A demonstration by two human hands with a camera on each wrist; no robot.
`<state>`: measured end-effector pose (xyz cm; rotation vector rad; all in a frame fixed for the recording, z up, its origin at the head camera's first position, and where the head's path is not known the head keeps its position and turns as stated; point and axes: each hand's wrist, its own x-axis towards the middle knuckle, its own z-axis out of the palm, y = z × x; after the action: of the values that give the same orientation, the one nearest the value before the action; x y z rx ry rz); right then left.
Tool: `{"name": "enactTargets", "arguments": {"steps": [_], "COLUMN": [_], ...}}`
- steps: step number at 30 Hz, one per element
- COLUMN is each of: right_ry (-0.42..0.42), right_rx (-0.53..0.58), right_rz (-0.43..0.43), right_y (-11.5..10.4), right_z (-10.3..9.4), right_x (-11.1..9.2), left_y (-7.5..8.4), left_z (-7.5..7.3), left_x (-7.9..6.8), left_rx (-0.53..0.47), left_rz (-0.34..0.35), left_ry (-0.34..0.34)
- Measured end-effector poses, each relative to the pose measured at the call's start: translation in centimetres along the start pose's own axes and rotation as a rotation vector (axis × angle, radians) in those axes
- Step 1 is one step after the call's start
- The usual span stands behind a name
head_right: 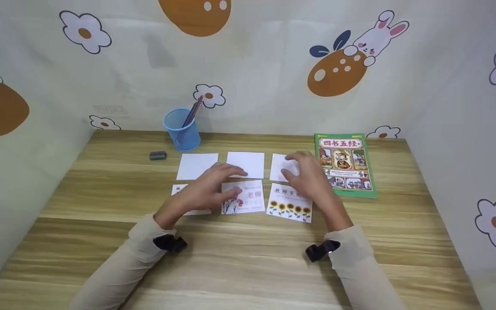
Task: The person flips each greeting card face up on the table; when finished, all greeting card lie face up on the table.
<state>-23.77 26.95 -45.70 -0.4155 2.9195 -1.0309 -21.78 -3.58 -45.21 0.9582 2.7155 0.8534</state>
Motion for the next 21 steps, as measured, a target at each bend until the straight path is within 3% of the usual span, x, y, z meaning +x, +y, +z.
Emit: {"name": "enactTargets", "arguments": {"steps": [5, 10, 16, 21], "right_ry": [-0.023, -0.070, -0.113, -0.107], "right_rx": [-0.049, -0.051, -0.049, -0.039], "right_rz": [0.029, 0.031, 0.041, 0.006], "right_y": [1.6, 2.1, 2.5, 3.0], "right_z": [-0.7, -0.6, -0.5, -0.5], "right_x": [-0.8, -0.9, -1.0, -1.3], "left_y": [1.9, 3.0, 3.9, 4.0], "left_z": [1.4, 2.7, 3.9, 4.4], "left_x": [3.5, 5.8, 6.8, 7.1], "left_rx": [0.051, 0.106, 0.146, 0.093], "left_rz": [-0.008, -0.054, -0.078, -0.055], "left_ry": [-0.005, -0.024, -0.070, -0.084]}}
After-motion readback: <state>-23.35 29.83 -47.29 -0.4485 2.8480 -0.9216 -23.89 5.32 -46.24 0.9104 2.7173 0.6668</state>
